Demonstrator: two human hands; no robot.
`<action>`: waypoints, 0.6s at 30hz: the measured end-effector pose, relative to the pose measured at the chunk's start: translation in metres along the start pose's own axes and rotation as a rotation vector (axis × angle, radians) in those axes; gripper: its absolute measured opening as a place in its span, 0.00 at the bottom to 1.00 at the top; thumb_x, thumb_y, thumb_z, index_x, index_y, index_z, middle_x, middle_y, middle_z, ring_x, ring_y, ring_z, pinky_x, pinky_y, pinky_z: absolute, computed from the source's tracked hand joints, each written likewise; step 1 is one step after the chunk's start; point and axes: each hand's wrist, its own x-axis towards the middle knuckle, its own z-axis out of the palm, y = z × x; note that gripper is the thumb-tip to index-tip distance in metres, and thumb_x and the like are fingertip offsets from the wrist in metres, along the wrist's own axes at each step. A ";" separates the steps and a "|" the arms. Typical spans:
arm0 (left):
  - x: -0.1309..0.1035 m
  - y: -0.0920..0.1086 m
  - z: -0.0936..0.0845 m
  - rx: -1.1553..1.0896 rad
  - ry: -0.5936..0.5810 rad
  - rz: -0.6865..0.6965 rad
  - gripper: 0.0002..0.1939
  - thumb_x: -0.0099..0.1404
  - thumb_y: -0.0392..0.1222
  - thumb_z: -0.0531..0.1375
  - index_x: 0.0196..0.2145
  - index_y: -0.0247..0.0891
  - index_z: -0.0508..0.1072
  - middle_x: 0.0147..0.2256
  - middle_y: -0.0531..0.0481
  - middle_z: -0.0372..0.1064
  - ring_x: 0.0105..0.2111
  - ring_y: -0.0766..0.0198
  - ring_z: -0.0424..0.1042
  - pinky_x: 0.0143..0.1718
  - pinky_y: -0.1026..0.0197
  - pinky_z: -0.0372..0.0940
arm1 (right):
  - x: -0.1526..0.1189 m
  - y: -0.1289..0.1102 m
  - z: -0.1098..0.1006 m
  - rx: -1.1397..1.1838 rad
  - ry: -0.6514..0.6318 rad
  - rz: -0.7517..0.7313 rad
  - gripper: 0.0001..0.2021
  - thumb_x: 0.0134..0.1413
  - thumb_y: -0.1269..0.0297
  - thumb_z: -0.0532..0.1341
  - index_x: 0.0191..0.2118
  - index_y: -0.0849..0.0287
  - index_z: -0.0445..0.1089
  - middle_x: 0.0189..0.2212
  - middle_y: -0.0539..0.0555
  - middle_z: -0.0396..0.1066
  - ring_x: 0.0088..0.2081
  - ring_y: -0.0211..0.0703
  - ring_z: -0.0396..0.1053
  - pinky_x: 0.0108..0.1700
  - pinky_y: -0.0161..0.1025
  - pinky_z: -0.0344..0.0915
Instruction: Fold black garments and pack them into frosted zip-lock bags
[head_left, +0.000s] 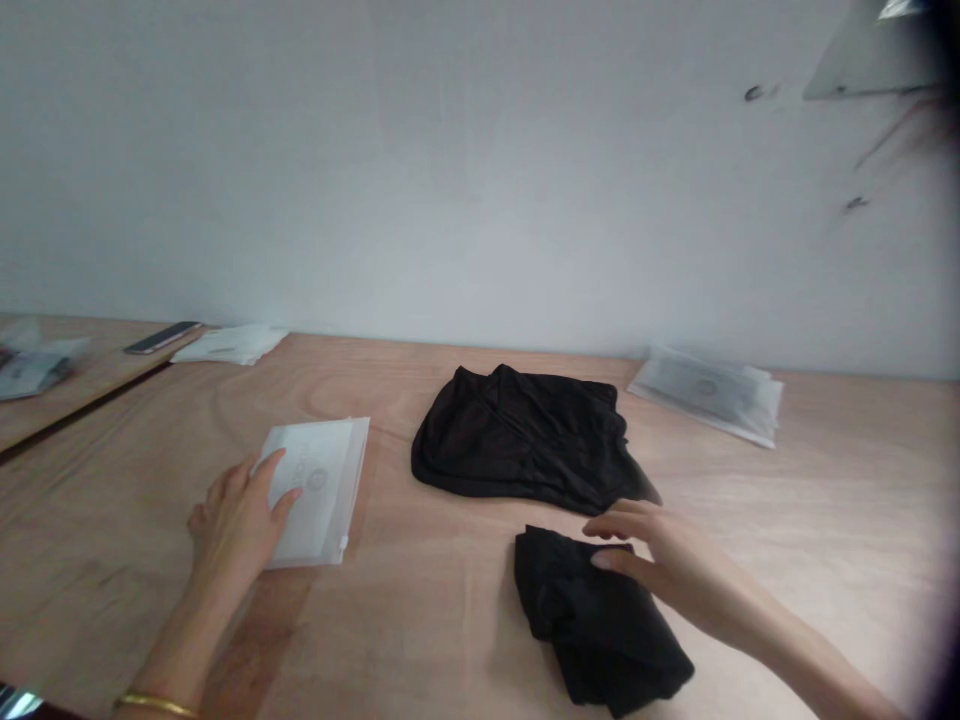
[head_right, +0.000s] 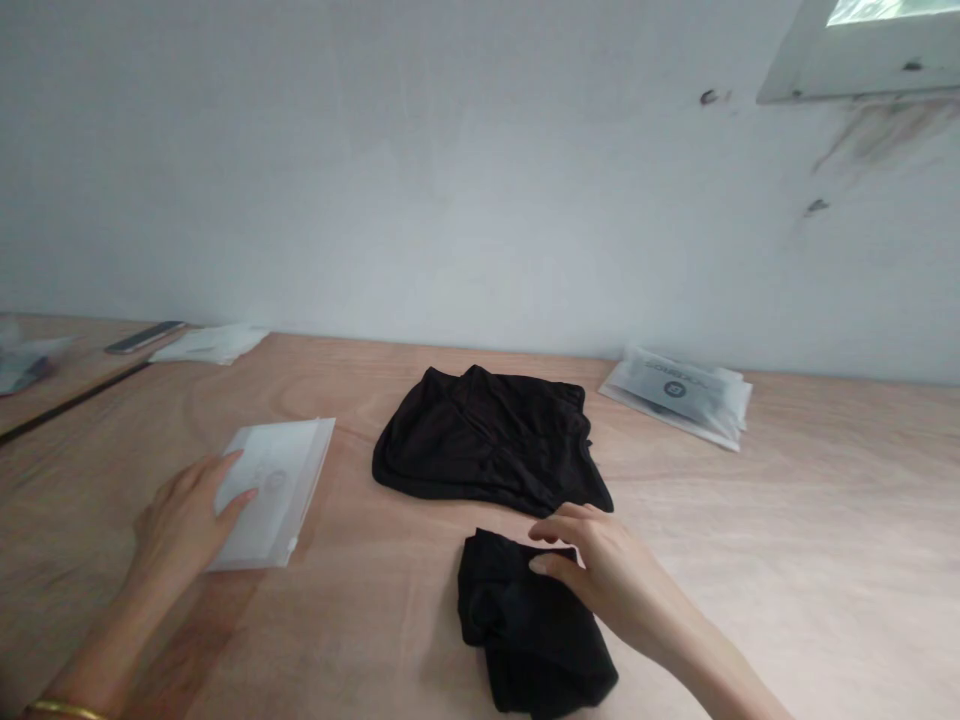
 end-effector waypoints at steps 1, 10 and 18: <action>-0.001 0.012 -0.003 0.000 0.044 0.033 0.22 0.66 0.46 0.53 0.54 0.35 0.67 0.56 0.33 0.61 0.55 0.37 0.61 0.53 0.38 0.57 | 0.001 -0.002 0.001 -0.034 0.002 -0.005 0.08 0.55 0.66 0.58 0.34 0.55 0.76 0.33 0.53 0.76 0.35 0.46 0.73 0.38 0.41 0.69; -0.040 0.180 -0.054 -0.815 -0.416 0.614 0.20 0.62 0.42 0.63 0.52 0.45 0.70 0.53 0.48 0.69 0.55 0.57 0.65 0.58 0.51 0.58 | -0.012 -0.056 -0.026 0.224 -0.121 -0.195 0.06 0.60 0.62 0.57 0.32 0.53 0.68 0.32 0.48 0.73 0.36 0.41 0.70 0.39 0.37 0.66; -0.042 0.199 -0.085 -1.114 -0.589 0.620 0.04 0.62 0.39 0.63 0.30 0.39 0.72 0.33 0.50 0.70 0.35 0.62 0.70 0.40 0.61 0.65 | -0.045 -0.057 -0.029 0.449 0.140 -0.150 0.15 0.62 0.50 0.52 0.29 0.53 0.62 0.23 0.48 0.65 0.27 0.40 0.67 0.31 0.36 0.69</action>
